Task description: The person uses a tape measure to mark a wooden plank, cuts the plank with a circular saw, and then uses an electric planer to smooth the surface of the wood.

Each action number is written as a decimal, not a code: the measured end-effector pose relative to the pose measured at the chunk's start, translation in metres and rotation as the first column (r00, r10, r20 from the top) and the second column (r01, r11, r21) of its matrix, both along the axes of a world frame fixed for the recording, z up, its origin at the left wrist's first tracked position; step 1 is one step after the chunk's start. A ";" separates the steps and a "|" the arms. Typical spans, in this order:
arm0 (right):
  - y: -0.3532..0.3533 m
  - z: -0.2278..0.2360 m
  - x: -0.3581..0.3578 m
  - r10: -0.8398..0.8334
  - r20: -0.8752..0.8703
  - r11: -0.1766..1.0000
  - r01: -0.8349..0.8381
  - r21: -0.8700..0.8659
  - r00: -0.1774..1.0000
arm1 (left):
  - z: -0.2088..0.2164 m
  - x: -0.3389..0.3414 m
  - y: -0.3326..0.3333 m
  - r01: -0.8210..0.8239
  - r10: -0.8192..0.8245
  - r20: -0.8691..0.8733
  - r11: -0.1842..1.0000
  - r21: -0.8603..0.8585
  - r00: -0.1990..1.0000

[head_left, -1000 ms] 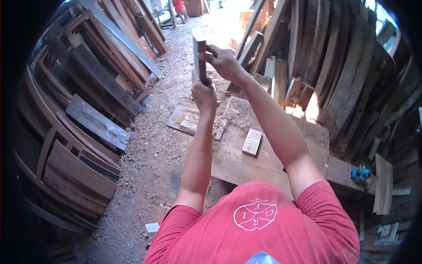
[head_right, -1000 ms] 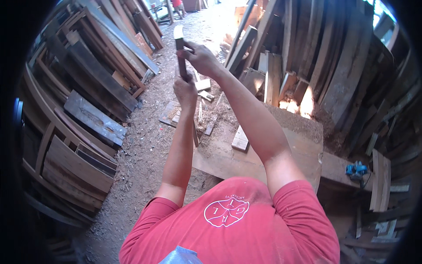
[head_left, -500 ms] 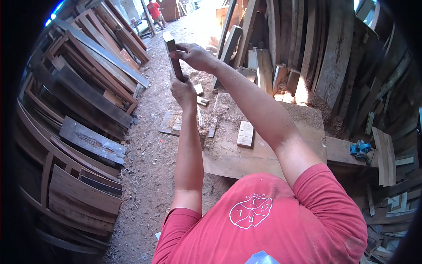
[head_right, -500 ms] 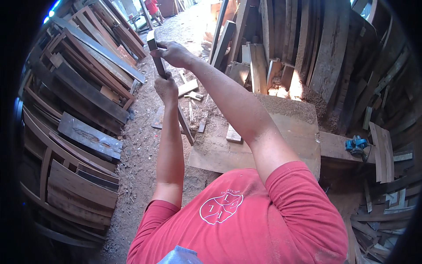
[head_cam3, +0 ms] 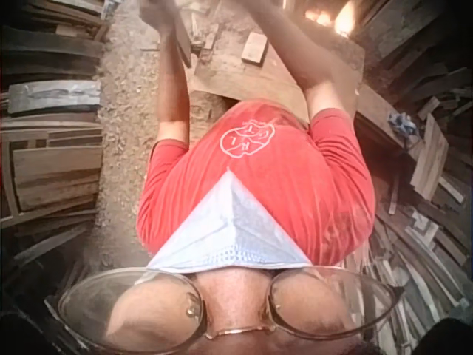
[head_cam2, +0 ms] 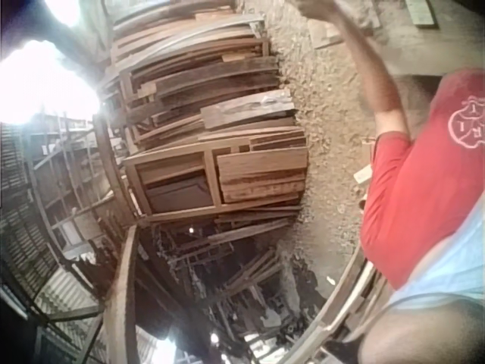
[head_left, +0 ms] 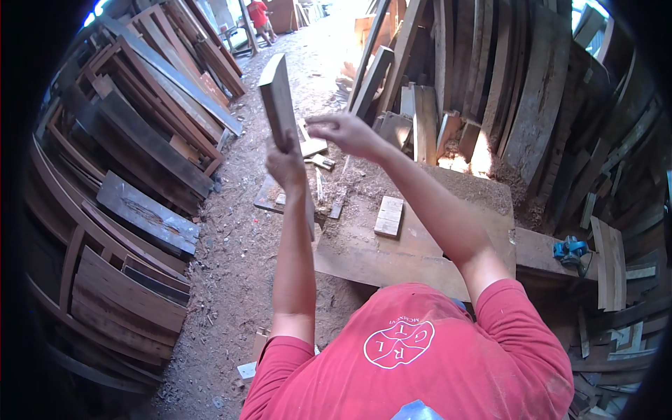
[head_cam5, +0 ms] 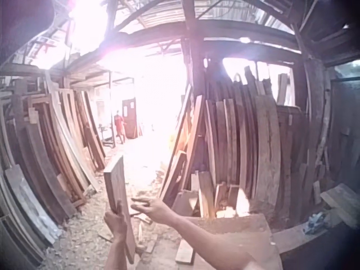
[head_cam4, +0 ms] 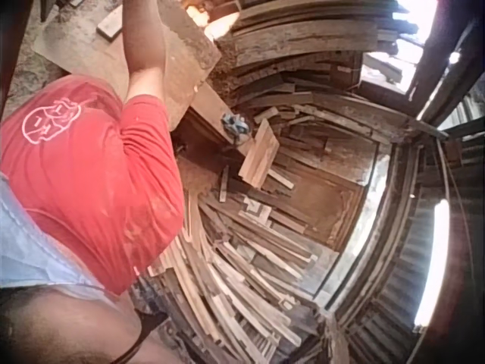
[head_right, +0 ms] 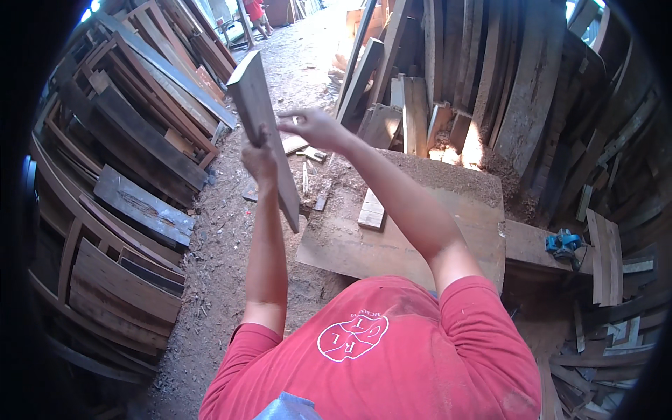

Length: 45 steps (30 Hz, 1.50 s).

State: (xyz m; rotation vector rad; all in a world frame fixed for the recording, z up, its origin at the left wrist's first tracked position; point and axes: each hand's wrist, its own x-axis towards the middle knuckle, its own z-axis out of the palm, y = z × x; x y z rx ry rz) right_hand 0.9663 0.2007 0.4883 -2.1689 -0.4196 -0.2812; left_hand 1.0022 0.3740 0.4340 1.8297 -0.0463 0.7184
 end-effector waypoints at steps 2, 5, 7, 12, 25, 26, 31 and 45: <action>-0.014 -0.055 -0.040 0.052 -0.170 0.986 -0.024 0.163 0.984 | 0.000 -0.010 0.014 -0.067 0.084 0.147 0.990 -0.121 0.986; -0.032 -0.137 -0.113 0.053 -0.431 0.983 0.028 0.180 0.901 | -0.003 -0.009 0.065 -0.058 0.101 0.286 0.987 -0.153 0.953; -0.047 -0.185 -0.158 0.008 -0.582 0.962 0.152 0.226 0.813 | 0.016 -0.008 0.089 -0.094 0.134 0.329 0.986 -0.137 0.935; -0.061 -0.216 -0.221 0.032 -0.715 0.799 0.412 0.437 0.698 | 0.076 -0.040 0.150 0.075 0.028 0.217 0.889 -0.451 0.976; -0.077 -0.077 -0.292 -0.258 -0.186 0.623 0.311 0.718 0.948 | -0.136 0.030 0.105 -0.021 -0.603 -0.098 0.134 -0.991 0.792; -0.066 -0.058 -0.289 -0.250 -0.180 0.632 0.301 0.714 0.951 | -0.155 0.035 0.092 0.015 -0.619 -0.066 0.125 -0.992 0.783; -0.008 -0.008 -0.251 -0.363 0.211 0.931 0.346 0.114 0.907 | -0.236 0.019 0.039 -0.272 -0.774 -0.257 0.115 -0.955 0.578; -0.021 -0.046 -0.176 0.332 -0.127 0.852 -0.239 0.465 0.935 | -0.076 -0.124 -0.045 0.148 -0.752 -0.142 0.305 -0.941 0.644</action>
